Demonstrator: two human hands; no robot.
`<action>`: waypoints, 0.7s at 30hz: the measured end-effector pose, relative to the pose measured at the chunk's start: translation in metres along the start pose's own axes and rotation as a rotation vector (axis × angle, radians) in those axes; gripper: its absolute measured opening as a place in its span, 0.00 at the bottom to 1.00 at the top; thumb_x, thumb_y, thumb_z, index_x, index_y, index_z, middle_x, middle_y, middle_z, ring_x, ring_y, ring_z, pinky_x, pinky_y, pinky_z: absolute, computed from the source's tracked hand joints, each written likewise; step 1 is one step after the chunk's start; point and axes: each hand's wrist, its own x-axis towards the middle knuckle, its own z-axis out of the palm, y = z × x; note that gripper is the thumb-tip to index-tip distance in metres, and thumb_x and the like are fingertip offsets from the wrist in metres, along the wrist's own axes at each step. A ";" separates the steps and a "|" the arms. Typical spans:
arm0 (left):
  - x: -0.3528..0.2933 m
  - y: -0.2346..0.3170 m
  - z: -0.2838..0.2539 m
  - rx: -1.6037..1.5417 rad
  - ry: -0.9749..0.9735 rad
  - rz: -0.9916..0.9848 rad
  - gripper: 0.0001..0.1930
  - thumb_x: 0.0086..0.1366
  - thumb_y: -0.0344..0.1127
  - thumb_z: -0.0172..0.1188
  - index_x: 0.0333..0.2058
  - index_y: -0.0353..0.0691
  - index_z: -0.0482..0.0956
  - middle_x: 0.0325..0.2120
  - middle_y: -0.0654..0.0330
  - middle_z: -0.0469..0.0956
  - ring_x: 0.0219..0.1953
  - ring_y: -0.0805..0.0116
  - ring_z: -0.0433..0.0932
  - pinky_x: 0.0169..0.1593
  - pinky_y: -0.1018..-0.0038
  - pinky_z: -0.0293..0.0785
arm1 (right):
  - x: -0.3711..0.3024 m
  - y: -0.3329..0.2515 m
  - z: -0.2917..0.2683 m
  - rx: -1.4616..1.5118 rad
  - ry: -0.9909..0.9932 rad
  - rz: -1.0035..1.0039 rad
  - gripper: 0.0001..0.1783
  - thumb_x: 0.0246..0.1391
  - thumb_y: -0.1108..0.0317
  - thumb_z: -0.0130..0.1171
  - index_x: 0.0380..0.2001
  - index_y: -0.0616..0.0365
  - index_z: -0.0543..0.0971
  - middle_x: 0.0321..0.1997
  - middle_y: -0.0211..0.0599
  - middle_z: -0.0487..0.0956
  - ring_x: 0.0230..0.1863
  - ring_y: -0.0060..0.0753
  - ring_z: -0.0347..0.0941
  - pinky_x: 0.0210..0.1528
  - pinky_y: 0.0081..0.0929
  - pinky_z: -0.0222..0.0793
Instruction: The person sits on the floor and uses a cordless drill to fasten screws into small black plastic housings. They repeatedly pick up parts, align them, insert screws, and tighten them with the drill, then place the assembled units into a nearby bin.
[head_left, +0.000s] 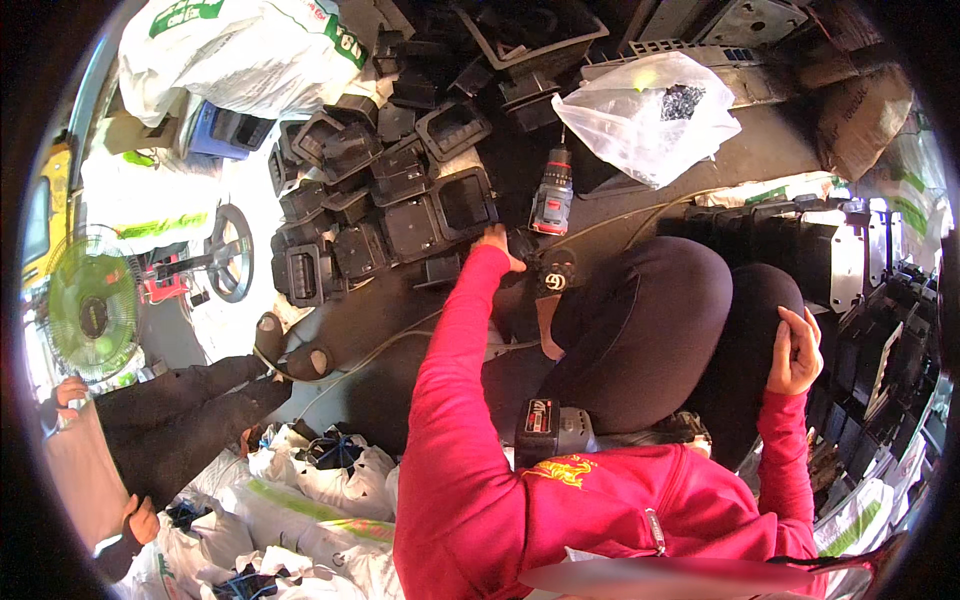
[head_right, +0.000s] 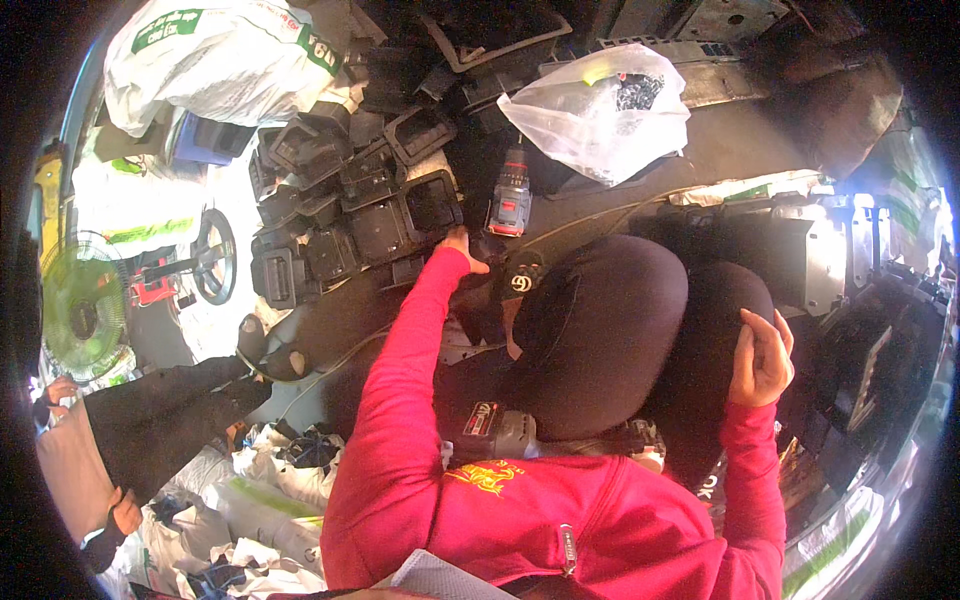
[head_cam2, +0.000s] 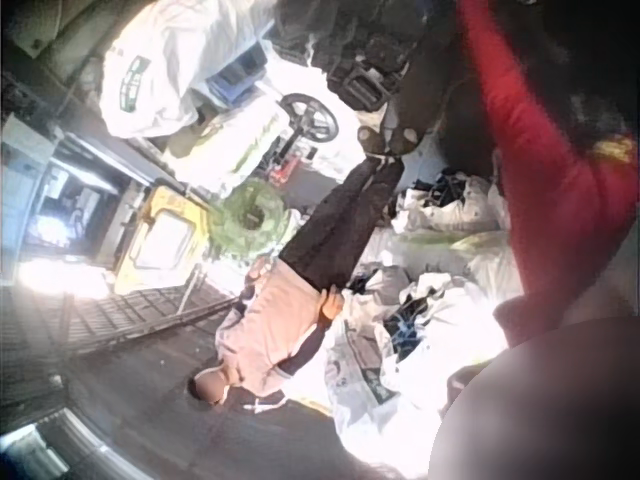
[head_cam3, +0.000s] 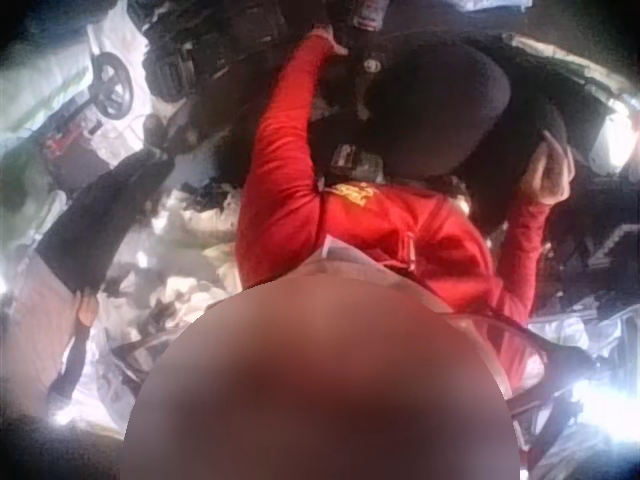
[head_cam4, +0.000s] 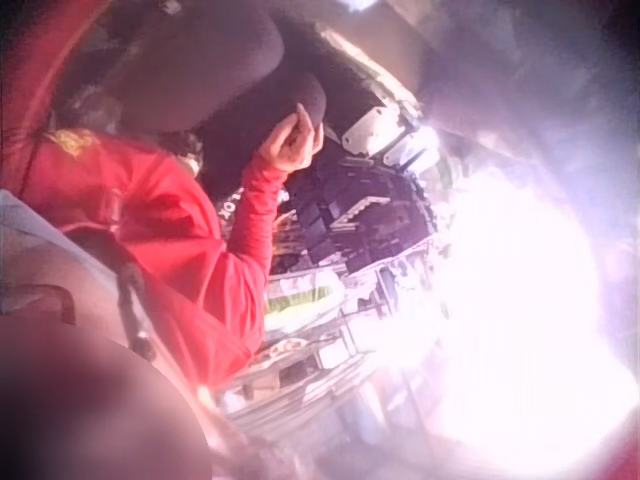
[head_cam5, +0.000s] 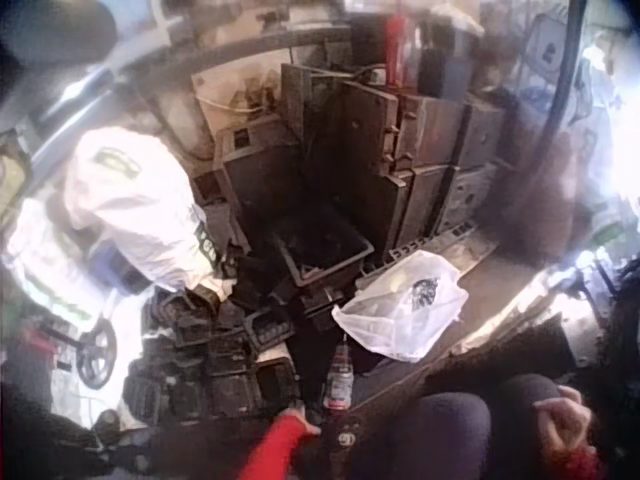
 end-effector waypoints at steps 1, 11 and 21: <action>-0.004 -0.007 0.000 -0.141 0.069 0.016 0.56 0.33 0.58 0.76 0.61 0.41 0.62 0.58 0.45 0.66 0.59 0.47 0.69 0.61 0.59 0.69 | -0.001 0.000 0.000 -0.056 0.015 0.026 0.08 0.54 0.78 0.56 0.37 0.62 0.82 0.34 0.34 0.83 0.38 0.31 0.78 0.63 0.40 0.61; -0.005 -0.193 -0.158 -1.686 0.813 -0.488 0.44 0.45 0.63 0.71 0.49 0.29 0.75 0.42 0.52 0.79 0.41 0.61 0.76 0.43 0.64 0.73 | 0.003 0.006 0.005 0.019 0.019 -0.022 0.08 0.55 0.77 0.56 0.37 0.62 0.82 0.35 0.35 0.84 0.37 0.27 0.78 0.64 0.41 0.61; -0.050 -0.110 0.019 0.269 0.296 -0.259 0.33 0.48 0.48 0.71 0.55 0.60 0.73 0.50 0.59 0.76 0.54 0.58 0.73 0.49 0.55 0.73 | -0.001 0.005 0.002 -0.055 0.029 0.010 0.09 0.54 0.77 0.57 0.38 0.61 0.83 0.34 0.35 0.83 0.38 0.29 0.77 0.63 0.39 0.62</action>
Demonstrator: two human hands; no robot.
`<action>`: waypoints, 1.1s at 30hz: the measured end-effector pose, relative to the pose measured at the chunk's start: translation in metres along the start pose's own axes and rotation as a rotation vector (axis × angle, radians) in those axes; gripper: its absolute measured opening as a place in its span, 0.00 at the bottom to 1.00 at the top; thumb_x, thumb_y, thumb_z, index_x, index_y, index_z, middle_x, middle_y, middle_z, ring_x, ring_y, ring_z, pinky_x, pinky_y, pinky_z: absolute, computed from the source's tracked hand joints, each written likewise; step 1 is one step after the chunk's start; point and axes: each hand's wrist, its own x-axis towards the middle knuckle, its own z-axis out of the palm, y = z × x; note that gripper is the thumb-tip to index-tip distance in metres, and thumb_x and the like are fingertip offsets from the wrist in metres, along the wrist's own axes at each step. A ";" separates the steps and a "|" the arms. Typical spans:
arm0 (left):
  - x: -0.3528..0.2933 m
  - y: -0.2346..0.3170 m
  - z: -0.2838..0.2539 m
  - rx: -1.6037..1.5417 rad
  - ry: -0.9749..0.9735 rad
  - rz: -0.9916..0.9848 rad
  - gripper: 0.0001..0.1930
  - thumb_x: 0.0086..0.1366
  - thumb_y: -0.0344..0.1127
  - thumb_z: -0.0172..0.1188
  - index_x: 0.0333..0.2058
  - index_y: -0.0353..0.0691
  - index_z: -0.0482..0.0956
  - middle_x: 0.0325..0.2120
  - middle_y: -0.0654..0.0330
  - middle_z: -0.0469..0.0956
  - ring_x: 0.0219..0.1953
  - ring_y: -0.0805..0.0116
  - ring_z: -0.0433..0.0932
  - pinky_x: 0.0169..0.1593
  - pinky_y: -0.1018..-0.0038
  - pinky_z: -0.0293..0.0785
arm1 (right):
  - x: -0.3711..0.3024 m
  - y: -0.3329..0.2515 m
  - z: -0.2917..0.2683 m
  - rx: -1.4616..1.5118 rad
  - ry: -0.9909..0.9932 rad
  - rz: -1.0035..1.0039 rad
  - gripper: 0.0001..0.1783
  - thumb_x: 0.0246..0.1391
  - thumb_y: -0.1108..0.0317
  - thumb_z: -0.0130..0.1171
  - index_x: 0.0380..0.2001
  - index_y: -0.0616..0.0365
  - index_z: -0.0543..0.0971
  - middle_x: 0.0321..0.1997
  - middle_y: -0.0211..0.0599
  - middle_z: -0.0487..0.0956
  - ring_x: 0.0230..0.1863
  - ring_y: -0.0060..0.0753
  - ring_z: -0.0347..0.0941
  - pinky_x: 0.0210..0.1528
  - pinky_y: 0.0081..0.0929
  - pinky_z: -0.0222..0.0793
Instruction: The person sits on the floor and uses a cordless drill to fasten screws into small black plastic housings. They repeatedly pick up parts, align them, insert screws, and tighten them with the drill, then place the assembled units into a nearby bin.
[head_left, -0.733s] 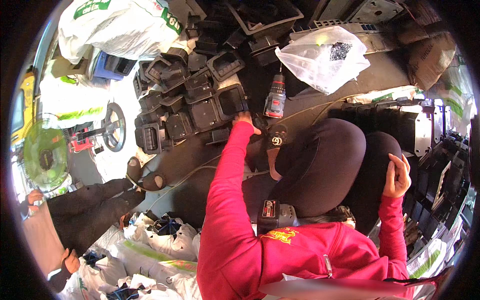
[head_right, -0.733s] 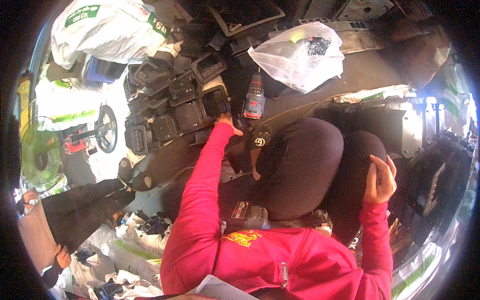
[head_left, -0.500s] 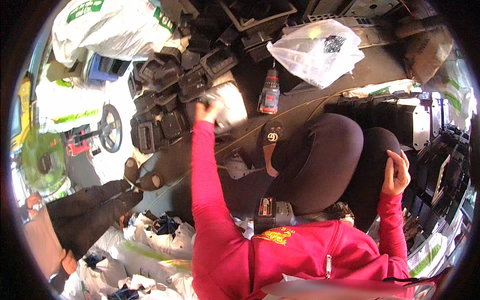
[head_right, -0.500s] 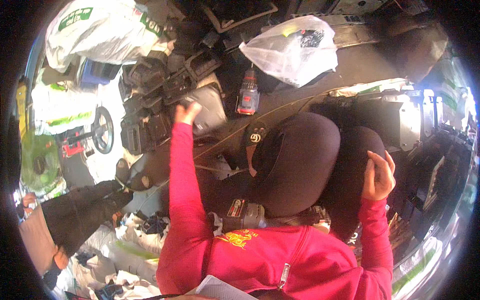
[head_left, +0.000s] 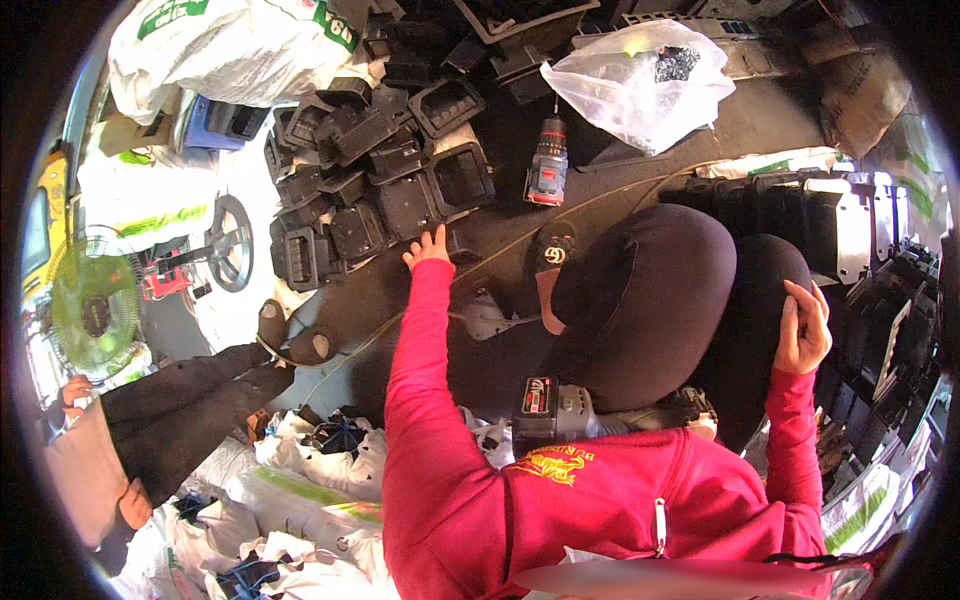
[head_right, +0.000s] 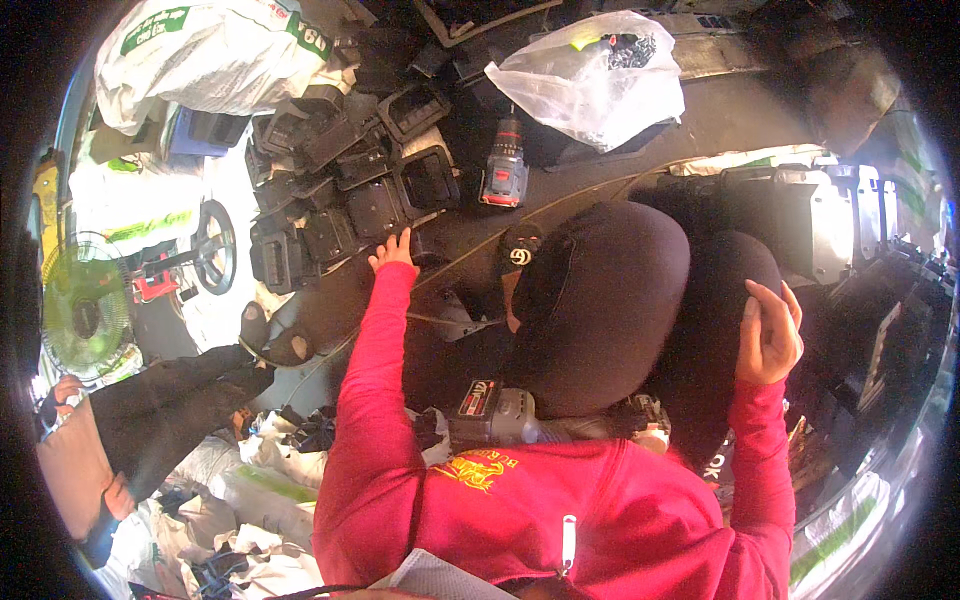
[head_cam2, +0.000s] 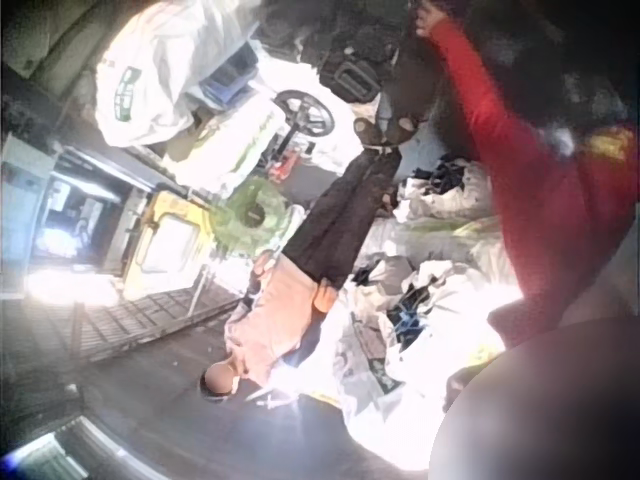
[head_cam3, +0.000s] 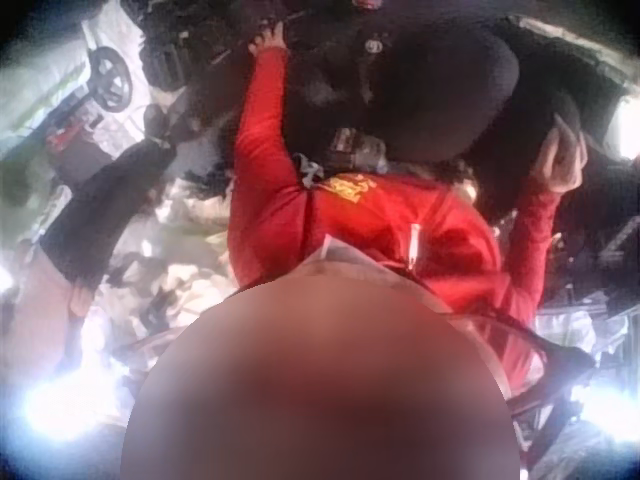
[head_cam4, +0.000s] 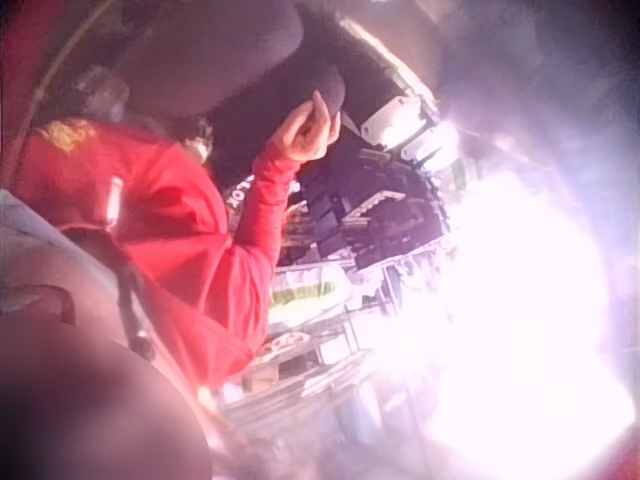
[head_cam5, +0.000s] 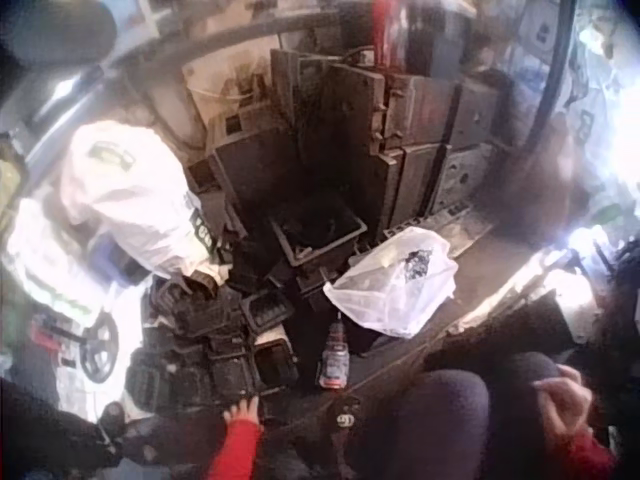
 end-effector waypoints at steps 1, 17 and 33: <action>-0.005 0.000 0.004 0.010 0.014 -0.005 0.32 0.50 0.47 0.69 0.56 0.61 0.72 0.52 0.59 0.75 0.57 0.58 0.71 0.49 0.54 0.72 | 0.001 0.001 0.000 0.045 -0.005 -0.024 0.10 0.54 0.76 0.57 0.39 0.61 0.82 0.35 0.35 0.83 0.39 0.29 0.77 0.63 0.40 0.62; 0.093 -0.133 -0.133 -1.900 0.384 -0.592 0.24 0.54 0.56 0.68 0.37 0.41 0.78 0.29 0.51 0.76 0.28 0.55 0.78 0.31 0.58 0.79 | -0.003 0.012 0.004 0.137 0.004 0.025 0.10 0.58 0.77 0.56 0.42 0.63 0.82 0.42 0.37 0.83 0.46 0.30 0.76 0.53 0.25 0.67; -0.118 0.051 0.072 -1.095 0.019 -0.401 0.59 0.37 0.50 0.80 0.66 0.51 0.51 0.59 0.46 0.62 0.57 0.44 0.68 0.59 0.51 0.67 | -0.002 0.000 0.002 -0.037 0.034 -0.040 0.09 0.56 0.75 0.56 0.39 0.59 0.82 0.32 0.32 0.83 0.35 0.28 0.77 0.62 0.37 0.64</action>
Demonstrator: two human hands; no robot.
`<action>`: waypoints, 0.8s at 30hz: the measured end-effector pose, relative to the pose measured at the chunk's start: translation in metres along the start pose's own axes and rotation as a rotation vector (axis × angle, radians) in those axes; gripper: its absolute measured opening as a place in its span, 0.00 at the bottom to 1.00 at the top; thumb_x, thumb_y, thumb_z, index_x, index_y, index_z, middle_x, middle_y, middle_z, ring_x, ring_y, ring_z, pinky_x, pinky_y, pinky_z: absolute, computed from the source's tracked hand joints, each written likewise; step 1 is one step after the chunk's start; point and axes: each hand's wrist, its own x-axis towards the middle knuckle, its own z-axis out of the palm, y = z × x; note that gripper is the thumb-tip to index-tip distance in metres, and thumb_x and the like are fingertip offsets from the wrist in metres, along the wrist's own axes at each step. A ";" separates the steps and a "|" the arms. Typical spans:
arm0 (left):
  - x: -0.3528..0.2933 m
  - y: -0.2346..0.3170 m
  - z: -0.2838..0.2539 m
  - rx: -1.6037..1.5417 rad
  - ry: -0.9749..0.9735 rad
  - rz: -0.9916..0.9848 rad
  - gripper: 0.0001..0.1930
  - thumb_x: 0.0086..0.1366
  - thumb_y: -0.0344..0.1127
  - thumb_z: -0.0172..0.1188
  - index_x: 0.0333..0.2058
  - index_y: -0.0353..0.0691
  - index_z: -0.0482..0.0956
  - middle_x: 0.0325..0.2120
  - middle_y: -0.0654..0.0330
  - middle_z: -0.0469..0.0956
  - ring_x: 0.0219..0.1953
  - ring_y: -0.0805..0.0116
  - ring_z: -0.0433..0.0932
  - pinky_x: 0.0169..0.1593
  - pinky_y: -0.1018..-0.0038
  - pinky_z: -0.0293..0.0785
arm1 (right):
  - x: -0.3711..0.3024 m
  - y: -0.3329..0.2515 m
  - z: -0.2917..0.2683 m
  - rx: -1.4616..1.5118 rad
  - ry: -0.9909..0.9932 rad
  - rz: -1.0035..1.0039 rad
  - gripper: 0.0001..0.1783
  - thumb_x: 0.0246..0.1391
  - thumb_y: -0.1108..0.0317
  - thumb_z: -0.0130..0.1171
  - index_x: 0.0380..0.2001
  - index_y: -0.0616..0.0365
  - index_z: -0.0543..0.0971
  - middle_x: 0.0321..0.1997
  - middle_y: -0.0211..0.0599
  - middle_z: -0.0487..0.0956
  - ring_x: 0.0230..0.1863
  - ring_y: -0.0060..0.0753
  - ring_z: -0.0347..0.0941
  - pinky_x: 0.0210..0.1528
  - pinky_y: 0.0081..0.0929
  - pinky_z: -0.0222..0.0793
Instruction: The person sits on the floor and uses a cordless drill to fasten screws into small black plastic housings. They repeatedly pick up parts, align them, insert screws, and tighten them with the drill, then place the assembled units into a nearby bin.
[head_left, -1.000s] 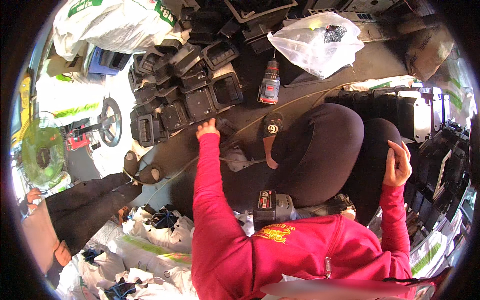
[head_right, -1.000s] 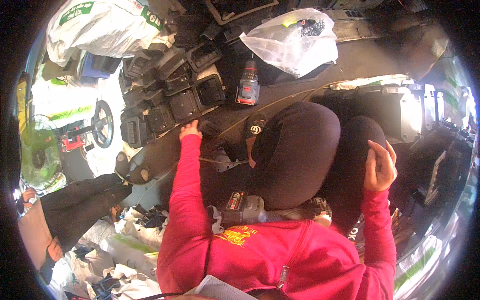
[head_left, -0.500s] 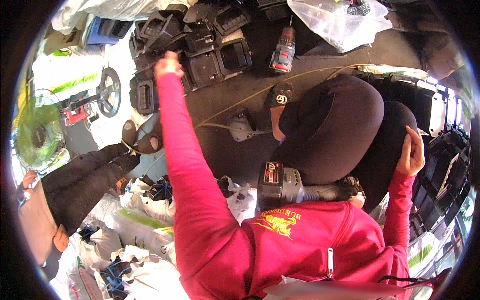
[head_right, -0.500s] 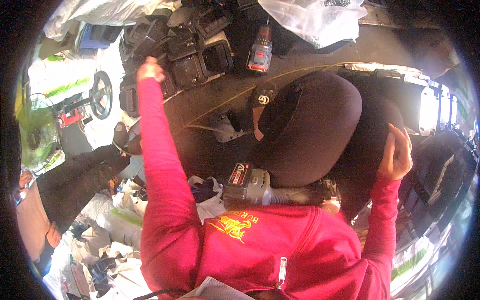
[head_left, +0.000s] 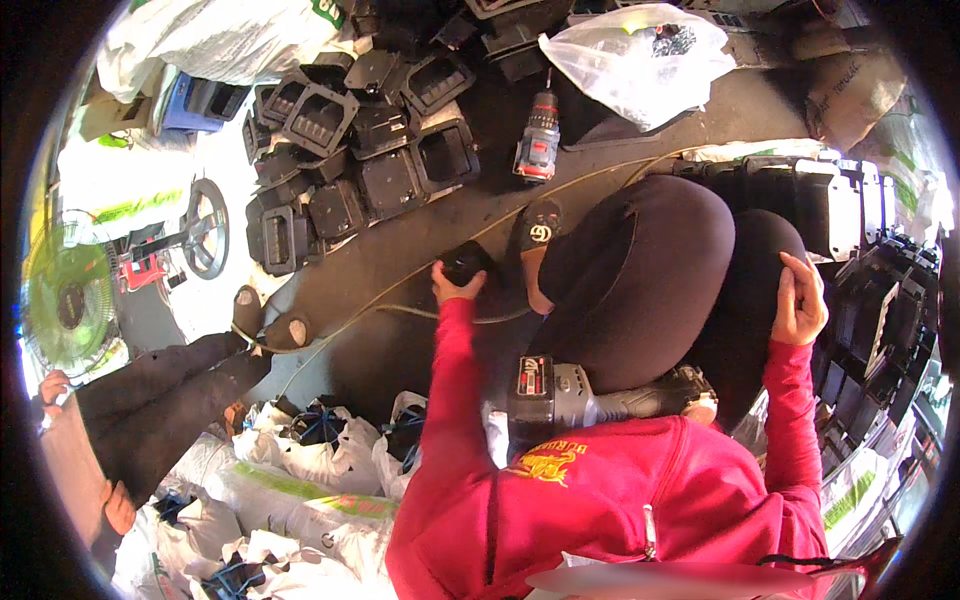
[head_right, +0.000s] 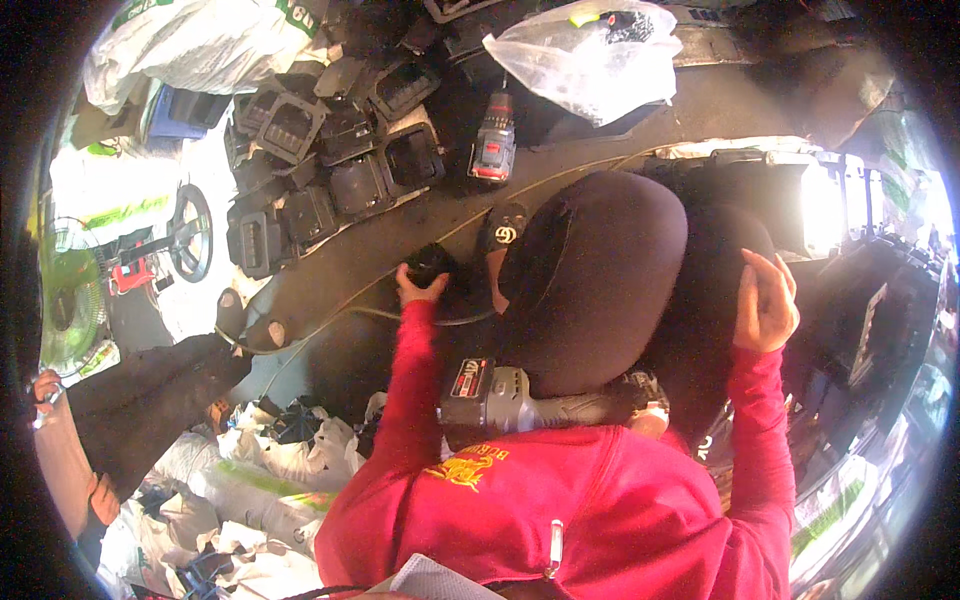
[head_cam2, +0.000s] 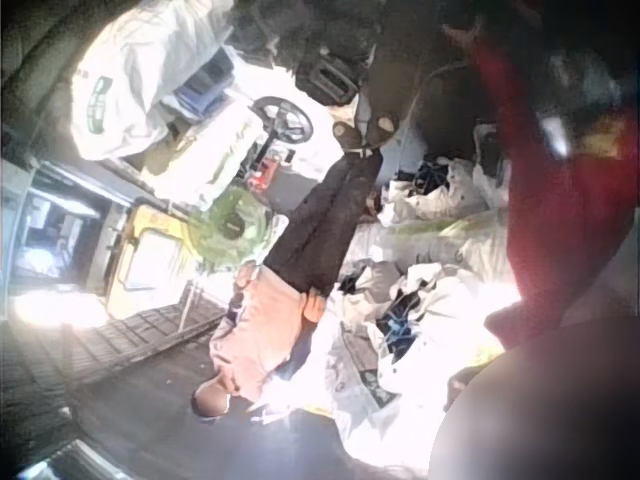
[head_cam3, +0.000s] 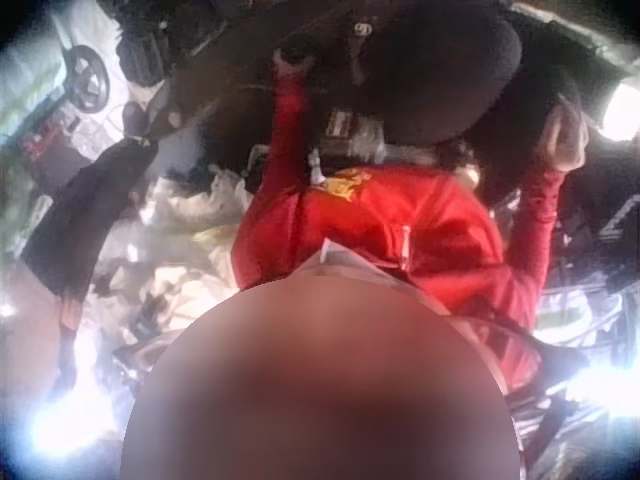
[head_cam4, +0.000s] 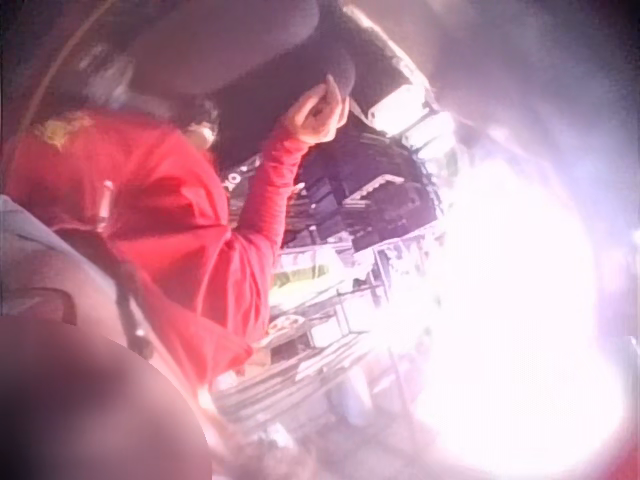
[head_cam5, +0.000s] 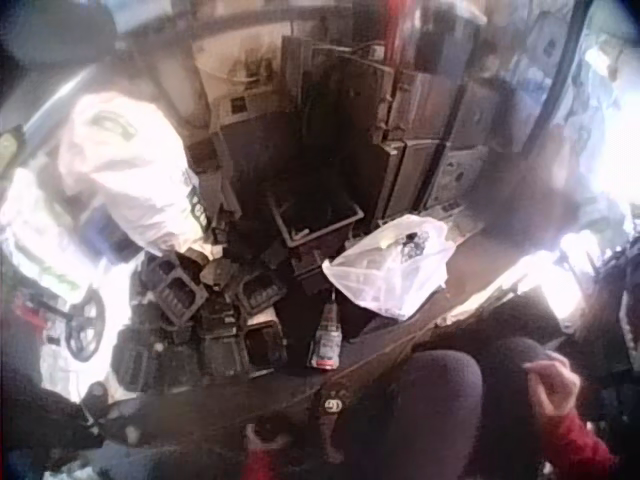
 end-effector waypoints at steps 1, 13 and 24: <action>0.014 0.012 -0.021 -0.181 -0.048 0.275 0.57 0.38 0.45 0.80 0.64 0.47 0.53 0.55 0.49 0.65 0.55 0.50 0.68 0.59 0.54 0.66 | 0.000 0.000 0.000 0.032 0.008 -0.004 0.09 0.56 0.75 0.56 0.39 0.60 0.82 0.32 0.33 0.83 0.35 0.29 0.77 0.62 0.37 0.64; 0.111 0.268 -0.104 -0.351 0.288 0.812 0.36 0.47 0.49 0.74 0.48 0.32 0.69 0.45 0.44 0.75 0.47 0.51 0.74 0.53 0.57 0.69 | -0.002 -0.016 -0.009 0.051 0.096 -0.044 0.10 0.53 0.74 0.59 0.39 0.55 0.84 0.16 0.23 0.69 0.22 0.19 0.66 0.60 0.32 0.64; 0.036 0.273 0.025 0.196 -0.088 0.642 0.46 0.43 0.46 0.71 0.62 0.46 0.61 0.44 0.42 0.78 0.46 0.44 0.79 0.50 0.56 0.75 | -0.014 -0.010 -0.018 0.107 0.177 -0.051 0.08 0.50 0.72 0.62 0.35 0.51 0.84 0.11 0.22 0.62 0.14 0.22 0.61 0.54 0.32 0.68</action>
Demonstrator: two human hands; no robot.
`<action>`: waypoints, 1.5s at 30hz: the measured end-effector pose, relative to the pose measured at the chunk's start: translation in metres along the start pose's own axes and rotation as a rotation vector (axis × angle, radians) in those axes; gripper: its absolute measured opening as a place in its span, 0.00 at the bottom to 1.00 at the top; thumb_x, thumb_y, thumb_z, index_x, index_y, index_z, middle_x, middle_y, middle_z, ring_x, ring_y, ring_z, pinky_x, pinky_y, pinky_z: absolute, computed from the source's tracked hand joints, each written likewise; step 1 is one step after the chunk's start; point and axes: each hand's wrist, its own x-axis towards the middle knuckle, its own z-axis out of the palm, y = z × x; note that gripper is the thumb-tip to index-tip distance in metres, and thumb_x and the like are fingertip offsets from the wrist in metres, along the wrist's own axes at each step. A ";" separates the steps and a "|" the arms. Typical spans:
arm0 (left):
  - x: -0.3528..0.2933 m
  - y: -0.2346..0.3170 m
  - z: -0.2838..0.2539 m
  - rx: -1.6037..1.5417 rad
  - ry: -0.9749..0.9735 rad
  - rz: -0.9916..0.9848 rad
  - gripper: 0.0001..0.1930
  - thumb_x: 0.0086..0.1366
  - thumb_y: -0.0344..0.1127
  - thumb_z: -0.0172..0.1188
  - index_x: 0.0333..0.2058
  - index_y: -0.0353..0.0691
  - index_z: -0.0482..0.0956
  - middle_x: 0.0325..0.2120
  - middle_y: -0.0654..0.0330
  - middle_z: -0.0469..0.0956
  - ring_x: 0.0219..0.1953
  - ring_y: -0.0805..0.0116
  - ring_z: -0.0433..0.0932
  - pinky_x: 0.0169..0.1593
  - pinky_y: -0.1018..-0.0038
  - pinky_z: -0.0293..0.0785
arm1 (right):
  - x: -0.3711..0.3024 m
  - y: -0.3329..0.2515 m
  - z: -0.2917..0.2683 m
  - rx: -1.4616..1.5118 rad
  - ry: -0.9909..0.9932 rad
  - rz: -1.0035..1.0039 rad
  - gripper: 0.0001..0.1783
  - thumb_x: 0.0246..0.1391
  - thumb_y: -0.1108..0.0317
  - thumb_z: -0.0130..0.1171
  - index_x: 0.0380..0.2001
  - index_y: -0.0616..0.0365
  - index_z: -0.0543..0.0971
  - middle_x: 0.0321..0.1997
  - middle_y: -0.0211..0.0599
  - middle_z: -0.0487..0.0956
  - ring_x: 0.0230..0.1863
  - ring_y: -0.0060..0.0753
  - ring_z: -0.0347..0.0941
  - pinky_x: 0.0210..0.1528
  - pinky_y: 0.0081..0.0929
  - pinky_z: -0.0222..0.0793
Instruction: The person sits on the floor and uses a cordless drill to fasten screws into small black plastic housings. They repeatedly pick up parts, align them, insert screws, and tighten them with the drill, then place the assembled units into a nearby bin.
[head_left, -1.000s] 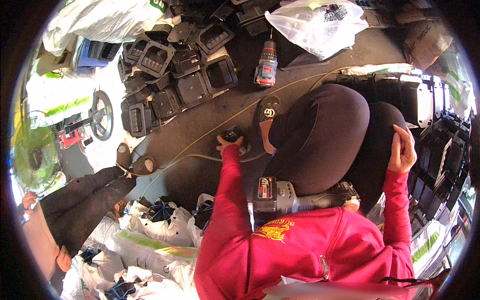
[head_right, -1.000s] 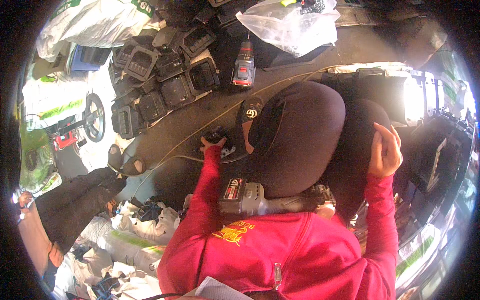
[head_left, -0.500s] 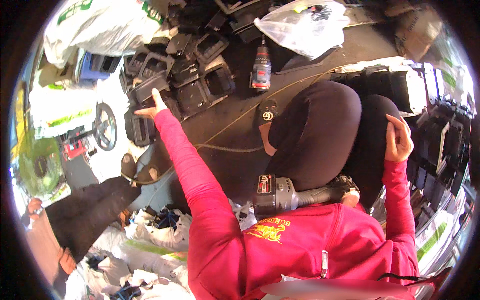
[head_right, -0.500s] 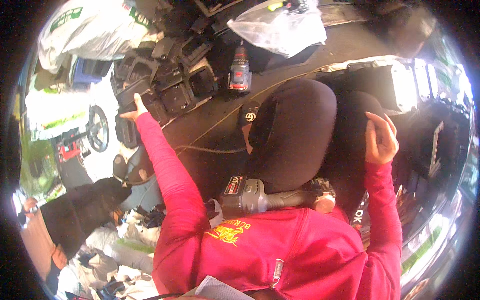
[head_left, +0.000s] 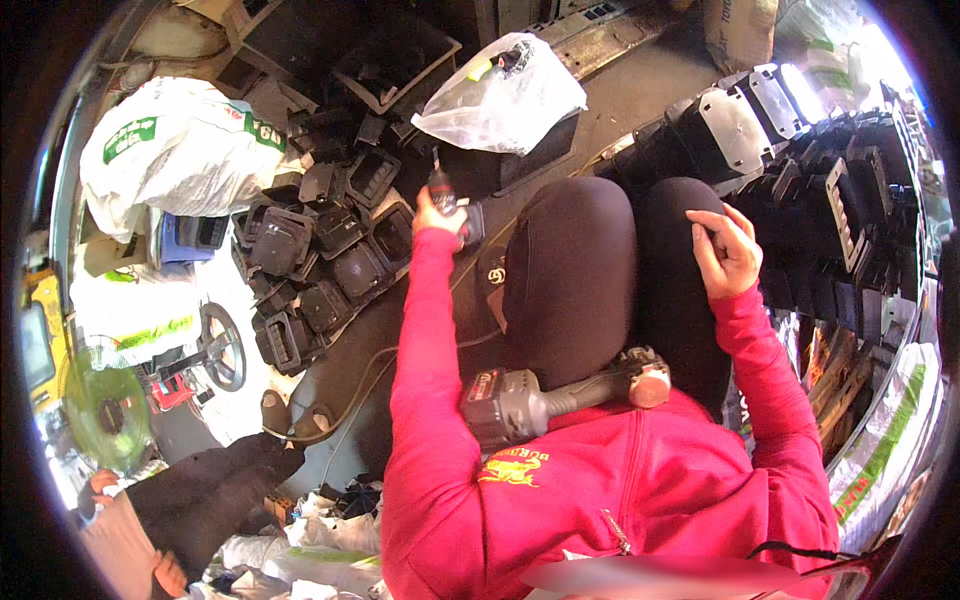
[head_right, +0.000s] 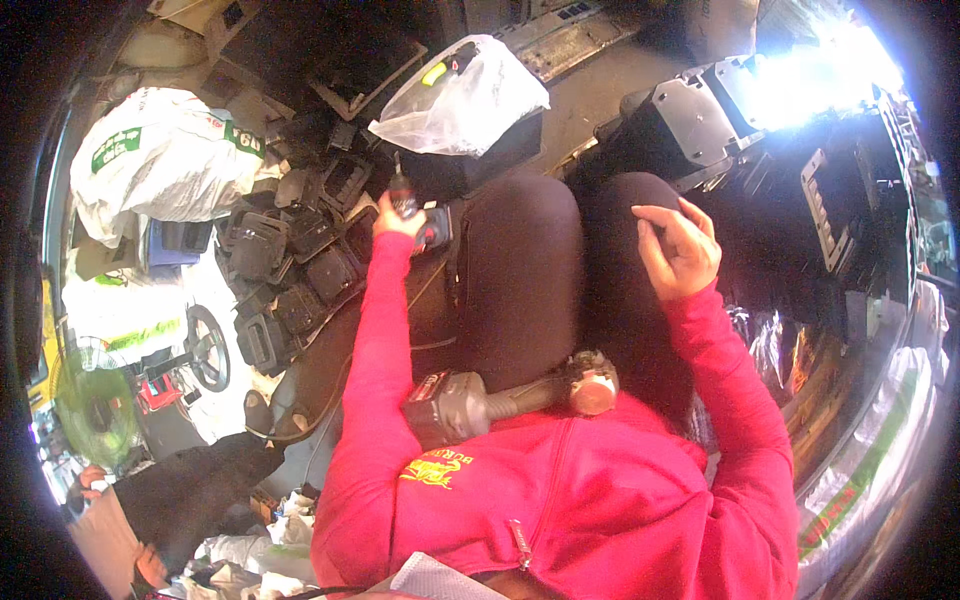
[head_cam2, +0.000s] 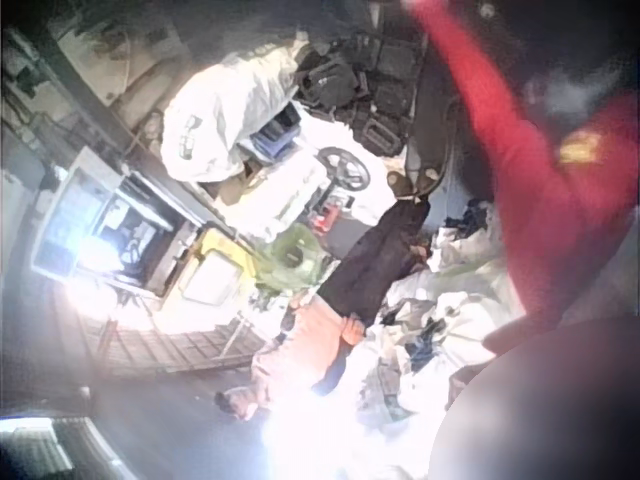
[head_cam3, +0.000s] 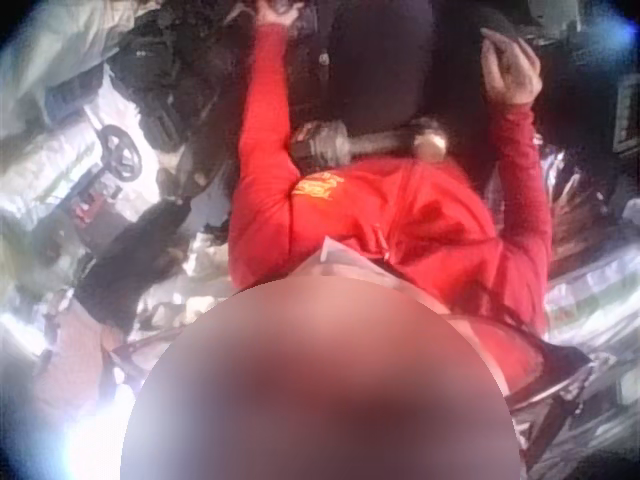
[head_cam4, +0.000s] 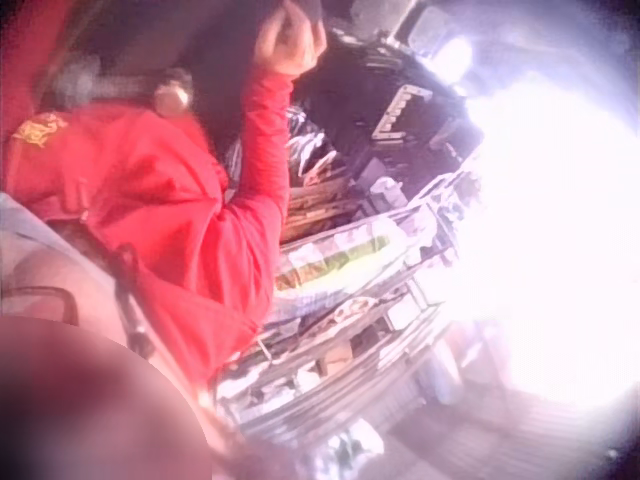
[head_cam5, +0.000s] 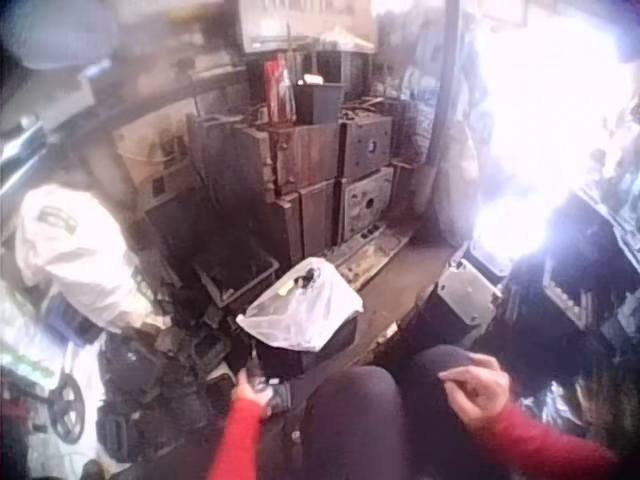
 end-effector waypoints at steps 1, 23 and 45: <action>-0.017 -0.013 -0.012 -0.046 0.059 0.006 0.46 0.43 0.46 0.72 0.62 0.46 0.61 0.43 0.43 0.79 0.44 0.44 0.80 0.49 0.56 0.75 | -0.002 0.002 -0.002 0.007 0.003 -0.017 0.08 0.50 0.72 0.62 0.35 0.51 0.84 0.12 0.22 0.63 0.15 0.22 0.61 0.54 0.32 0.68; -0.415 -0.262 -0.008 -0.505 0.767 -0.897 0.47 0.44 0.44 0.75 0.59 0.33 0.59 0.46 0.43 0.74 0.42 0.54 0.78 0.46 0.64 0.76 | 0.007 0.030 0.037 0.263 -0.070 -0.112 0.07 0.55 0.66 0.61 0.37 0.47 0.84 0.13 0.22 0.66 0.18 0.23 0.65 0.51 0.27 0.67; -0.361 -0.316 0.008 0.047 0.208 -0.727 0.60 0.40 0.55 0.77 0.65 0.38 0.47 0.51 0.38 0.73 0.53 0.43 0.74 0.55 0.58 0.71 | -0.003 0.033 0.024 0.293 -0.001 -0.064 0.07 0.54 0.67 0.60 0.36 0.48 0.84 0.13 0.23 0.68 0.18 0.25 0.67 0.55 0.32 0.67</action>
